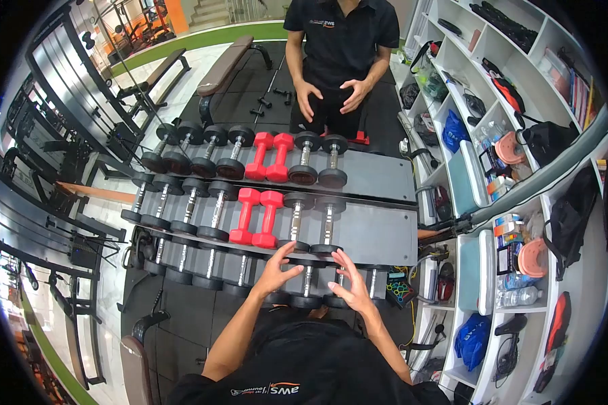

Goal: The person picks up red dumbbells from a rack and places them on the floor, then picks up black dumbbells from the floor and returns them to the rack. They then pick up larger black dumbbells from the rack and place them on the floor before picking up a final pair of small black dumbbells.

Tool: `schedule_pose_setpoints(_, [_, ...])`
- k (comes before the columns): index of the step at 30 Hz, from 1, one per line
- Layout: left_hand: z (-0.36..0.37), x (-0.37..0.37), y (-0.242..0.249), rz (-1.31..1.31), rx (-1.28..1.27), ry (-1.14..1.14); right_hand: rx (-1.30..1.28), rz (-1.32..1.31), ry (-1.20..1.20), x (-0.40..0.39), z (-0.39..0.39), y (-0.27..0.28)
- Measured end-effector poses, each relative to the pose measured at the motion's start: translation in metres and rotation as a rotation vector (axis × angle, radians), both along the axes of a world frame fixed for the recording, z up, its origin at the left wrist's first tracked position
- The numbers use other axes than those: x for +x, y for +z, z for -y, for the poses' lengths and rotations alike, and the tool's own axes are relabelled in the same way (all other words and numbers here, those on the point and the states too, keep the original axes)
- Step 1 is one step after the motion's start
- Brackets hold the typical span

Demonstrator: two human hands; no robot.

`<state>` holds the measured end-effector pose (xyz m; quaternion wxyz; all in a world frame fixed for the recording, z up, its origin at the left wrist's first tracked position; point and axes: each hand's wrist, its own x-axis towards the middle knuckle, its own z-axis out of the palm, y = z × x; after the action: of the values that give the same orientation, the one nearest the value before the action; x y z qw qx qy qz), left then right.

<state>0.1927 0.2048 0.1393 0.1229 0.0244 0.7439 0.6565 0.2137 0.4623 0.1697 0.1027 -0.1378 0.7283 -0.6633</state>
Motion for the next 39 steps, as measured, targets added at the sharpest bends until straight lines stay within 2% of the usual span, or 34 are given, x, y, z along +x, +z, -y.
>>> schedule_pose_setpoints(9, [0.006,-0.057,-0.035,-0.110,-0.199,-0.005,0.043,0.024,-0.014,-0.034,0.012,-0.016])
schedule_pose_setpoints(12, [0.005,-0.081,-0.067,-0.205,-0.362,0.007,0.077,0.041,-0.042,-0.049,0.021,-0.024])
schedule_pose_setpoints(14, [0.001,-0.096,-0.088,-0.171,-0.439,0.026,0.145,0.048,-0.057,-0.059,0.026,-0.028])
schedule_pose_setpoints(17, [-0.011,-0.115,-0.114,-0.080,-0.600,-0.004,0.340,-0.158,-0.049,-0.074,0.029,-0.051])
schedule_pose_setpoints(19, [-0.024,-0.121,-0.105,0.055,-0.694,-0.035,0.395,-0.108,-0.064,-0.083,0.036,-0.056])
schedule_pose_setpoints(20, [-0.031,-0.123,-0.100,0.077,-0.828,-0.023,0.426,-0.084,-0.070,-0.089,0.038,-0.058])
schedule_pose_setpoints(23, [-0.040,-0.130,-0.086,0.206,-0.944,-0.062,0.495,0.014,-0.137,-0.107,0.045,-0.076])
schedule_pose_setpoints(24, [-0.042,-0.130,-0.089,0.165,-0.979,-0.044,0.519,0.038,-0.142,-0.115,0.046,-0.090])
schedule_pose_setpoints(27, [-0.042,-0.132,-0.080,0.220,-0.984,-0.058,0.531,0.151,-0.173,-0.136,0.049,-0.119])
schedule_pose_setpoints(31, [-0.043,-0.132,-0.076,0.219,-0.987,-0.026,0.622,0.425,-0.181,-0.161,0.061,-0.139])
schedule_pose_setpoints(34, [-0.045,-0.134,-0.076,0.222,-0.980,-0.011,0.616,0.508,-0.243,-0.172,0.068,-0.146])
schedule_pose_setpoints(37, [-0.044,-0.134,-0.076,0.229,-0.994,-0.006,0.464,0.645,-0.311,-0.186,0.067,-0.143])
schedule_pose_setpoints(38, [-0.044,-0.134,-0.077,0.228,-1.001,-0.004,0.491,0.652,-0.363,-0.190,0.068,-0.159])
schedule_pose_setpoints(39, [-0.046,-0.134,-0.078,0.230,-1.004,-0.001,0.380,0.720,-0.379,-0.196,0.065,-0.162])
